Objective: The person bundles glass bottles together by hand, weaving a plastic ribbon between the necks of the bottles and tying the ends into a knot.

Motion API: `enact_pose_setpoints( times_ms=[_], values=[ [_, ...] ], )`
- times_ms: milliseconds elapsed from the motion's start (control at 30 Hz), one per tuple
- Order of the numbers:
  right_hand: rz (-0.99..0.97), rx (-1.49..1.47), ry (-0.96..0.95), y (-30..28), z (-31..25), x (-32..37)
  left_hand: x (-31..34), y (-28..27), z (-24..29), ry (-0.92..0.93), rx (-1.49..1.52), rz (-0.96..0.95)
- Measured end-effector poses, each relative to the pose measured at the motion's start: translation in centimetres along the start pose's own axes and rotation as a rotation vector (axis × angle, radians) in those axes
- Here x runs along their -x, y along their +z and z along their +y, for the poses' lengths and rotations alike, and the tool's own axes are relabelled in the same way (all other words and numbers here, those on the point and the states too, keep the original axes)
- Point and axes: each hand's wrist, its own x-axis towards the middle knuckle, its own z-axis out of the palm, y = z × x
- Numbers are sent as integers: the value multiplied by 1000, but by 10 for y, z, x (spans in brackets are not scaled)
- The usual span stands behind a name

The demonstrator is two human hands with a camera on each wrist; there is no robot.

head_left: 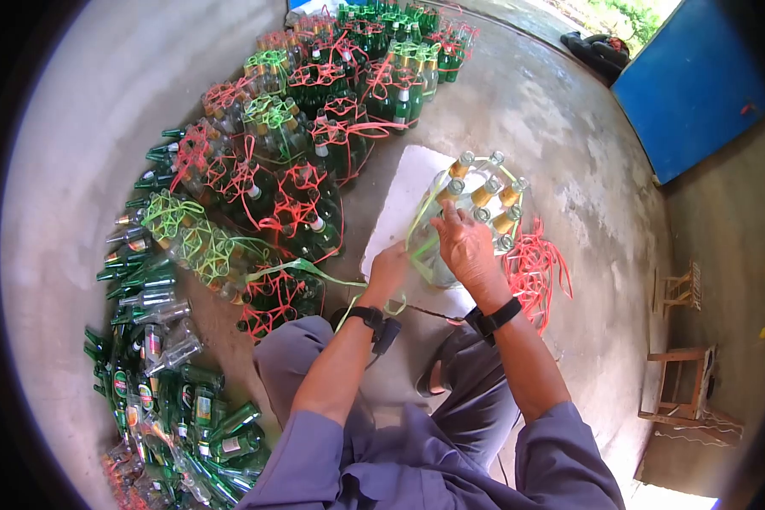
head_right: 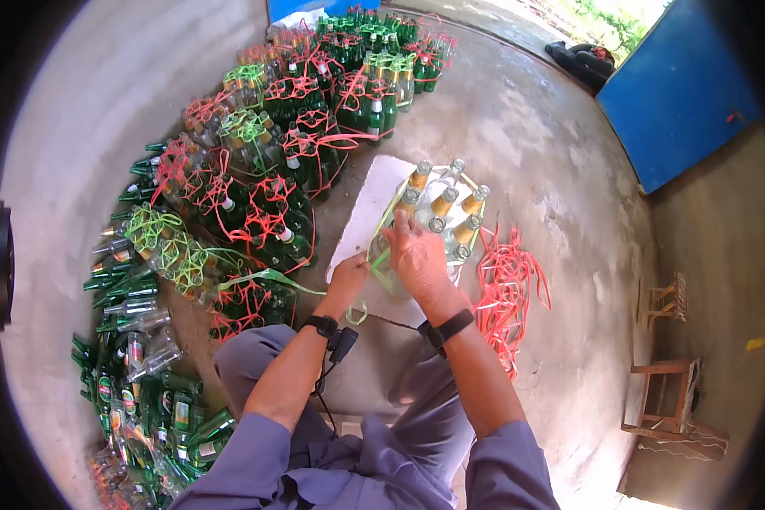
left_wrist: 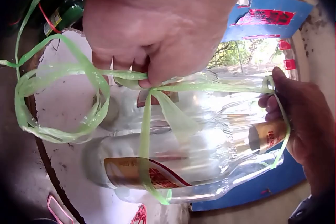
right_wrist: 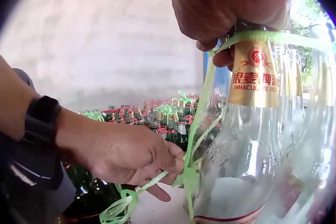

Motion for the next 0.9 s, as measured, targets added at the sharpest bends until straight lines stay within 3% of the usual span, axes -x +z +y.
enact_pose_setpoints(
  times_ms=[67, 300, 400, 467, 567, 900],
  values=[
    [-1, 2, 4, 0, 0, 0, -4, 12, -20, 85, 79, 66],
    [7, -12, 11, 0, -1, 1, 44, -1, 43, -6, -108, 199],
    [-27, -6, 37, 0, -2, 1, 62, -13, 72, 102, 85, 59],
    [-44, 7, 42, -1, 0, 2, 62, -13, 79, 113, 428, -49],
    [-63, -24, 26, -5, 0, 0, 74, -22, 115, 10, 489, -108],
    [-168, -140, 29, -16, 12, -4, 81, -16, 117, -41, 650, -273]
  ],
)
